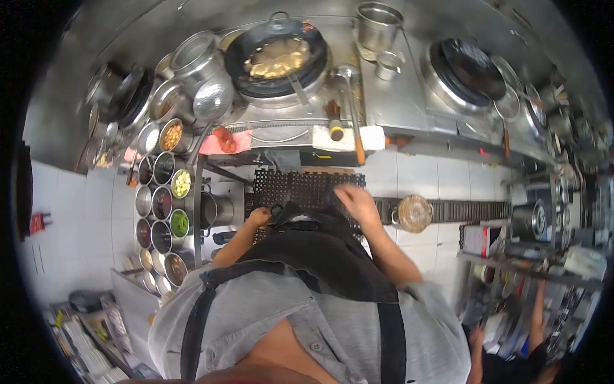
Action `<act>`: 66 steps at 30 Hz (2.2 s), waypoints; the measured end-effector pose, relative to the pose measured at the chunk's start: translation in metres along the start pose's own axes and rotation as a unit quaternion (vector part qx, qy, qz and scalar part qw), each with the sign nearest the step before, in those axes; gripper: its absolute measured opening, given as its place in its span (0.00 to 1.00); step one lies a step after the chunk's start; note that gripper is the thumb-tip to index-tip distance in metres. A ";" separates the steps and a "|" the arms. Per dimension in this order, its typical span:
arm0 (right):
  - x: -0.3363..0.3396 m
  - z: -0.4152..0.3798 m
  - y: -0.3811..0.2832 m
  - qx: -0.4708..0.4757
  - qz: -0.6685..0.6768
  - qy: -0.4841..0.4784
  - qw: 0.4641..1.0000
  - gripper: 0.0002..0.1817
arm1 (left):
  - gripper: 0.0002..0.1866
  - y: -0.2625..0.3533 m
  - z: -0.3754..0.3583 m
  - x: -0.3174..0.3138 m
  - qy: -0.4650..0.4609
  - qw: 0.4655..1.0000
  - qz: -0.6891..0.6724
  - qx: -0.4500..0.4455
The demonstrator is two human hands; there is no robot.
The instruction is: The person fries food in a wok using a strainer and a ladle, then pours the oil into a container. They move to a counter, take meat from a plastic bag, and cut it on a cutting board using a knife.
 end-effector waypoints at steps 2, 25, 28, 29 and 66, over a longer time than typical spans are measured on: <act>-0.034 -0.060 0.198 -0.135 -0.301 -0.067 0.942 0.17 | 0.14 -0.037 -0.007 -0.044 -0.055 0.981 0.173 -0.072; -0.034 -0.059 0.173 -0.131 -0.133 0.022 0.982 0.13 | 0.17 0.026 0.023 0.072 -0.019 0.985 -0.158 0.073; -0.045 -0.070 0.202 -0.165 -0.185 -0.028 0.968 0.13 | 0.14 -0.001 0.018 0.064 0.037 0.987 -0.143 0.066; -0.044 -0.079 0.209 -0.163 -0.206 -0.037 0.964 0.14 | 0.14 -0.016 0.019 0.054 0.019 0.994 -0.092 0.060; 0.029 0.189 0.124 -0.240 -0.044 0.183 0.952 0.11 | 0.16 -0.234 -0.099 -0.065 -0.080 0.990 0.020 0.114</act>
Point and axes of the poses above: each hand's wrist, its own z-axis towards the middle knuckle, its own x-axis out of the back of the hand, y = z × x, the point moved 5 cm from there along z, towards the middle knuckle, and after that the axes turned 8 degrees about z, right-handed, at the moved point
